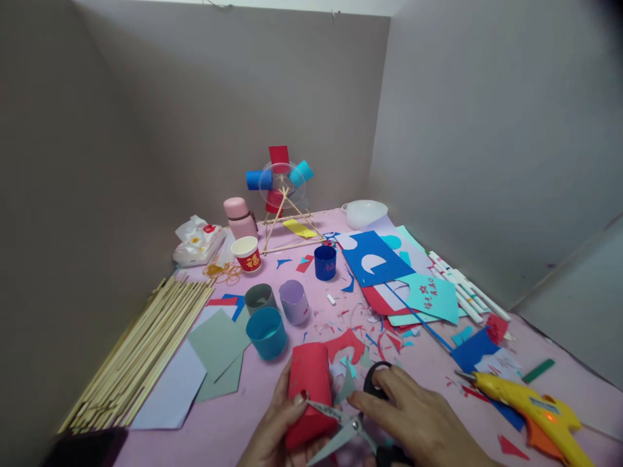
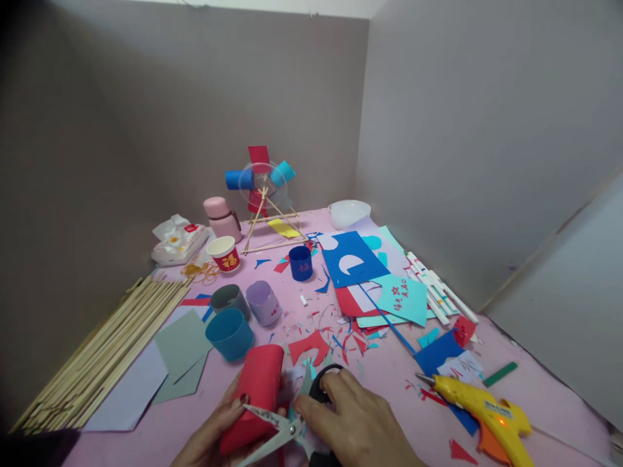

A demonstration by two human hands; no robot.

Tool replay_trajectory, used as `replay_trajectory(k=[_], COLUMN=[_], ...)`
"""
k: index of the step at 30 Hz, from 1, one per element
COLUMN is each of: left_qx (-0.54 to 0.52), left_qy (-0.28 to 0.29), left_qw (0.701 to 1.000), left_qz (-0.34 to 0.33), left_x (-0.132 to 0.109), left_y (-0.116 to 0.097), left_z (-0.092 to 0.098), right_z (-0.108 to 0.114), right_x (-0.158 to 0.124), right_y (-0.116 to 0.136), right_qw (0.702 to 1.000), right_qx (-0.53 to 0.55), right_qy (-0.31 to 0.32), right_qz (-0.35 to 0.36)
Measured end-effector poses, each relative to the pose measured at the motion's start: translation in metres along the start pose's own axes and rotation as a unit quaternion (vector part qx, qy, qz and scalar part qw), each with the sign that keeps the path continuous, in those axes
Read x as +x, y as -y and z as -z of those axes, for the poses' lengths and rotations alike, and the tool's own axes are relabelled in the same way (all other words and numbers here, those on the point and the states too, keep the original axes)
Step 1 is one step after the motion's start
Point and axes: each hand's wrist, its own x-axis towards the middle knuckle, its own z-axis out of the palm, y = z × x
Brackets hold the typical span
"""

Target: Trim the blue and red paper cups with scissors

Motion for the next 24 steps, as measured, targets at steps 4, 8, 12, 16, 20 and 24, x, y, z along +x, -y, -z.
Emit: replay_trajectory(k=[4,8,12,16,20,24], left_qx=[-0.038,0.045,0.147,0.176,0.219,0.248], left_qy=[0.033,0.036,0.002,-0.003,0.051,0.053], left_qw=[0.999,0.994,0.961,0.956,0.930,0.900], left_qz=[0.005,-0.090,-0.235,-0.233,-0.292,-0.354], left_x=[0.001,0.008,0.013,0.010,0.009,0.009], left_y=[0.002,0.006,0.006,0.002,0.006,0.017], left_z=[-0.002,0.004,0.009,0.006,0.004,0.007], right_z=[0.000,-0.002,-0.004,0.001,0.008,0.014], right_x=[-0.001,-0.003,-0.005,-0.003,0.002,0.009], right_y=[0.000,0.001,-0.002,-0.001,0.008,0.015], right_qw=[1.000,0.998,0.996,0.987,0.927,0.820], right_qx=[0.012,0.034,0.042,0.126,0.332,0.532], right_qy=[-0.009,-0.016,-0.020,-0.011,-0.060,-0.018], right_qz=[-0.009,-0.059,-0.076,-0.096,-0.163,-0.210])
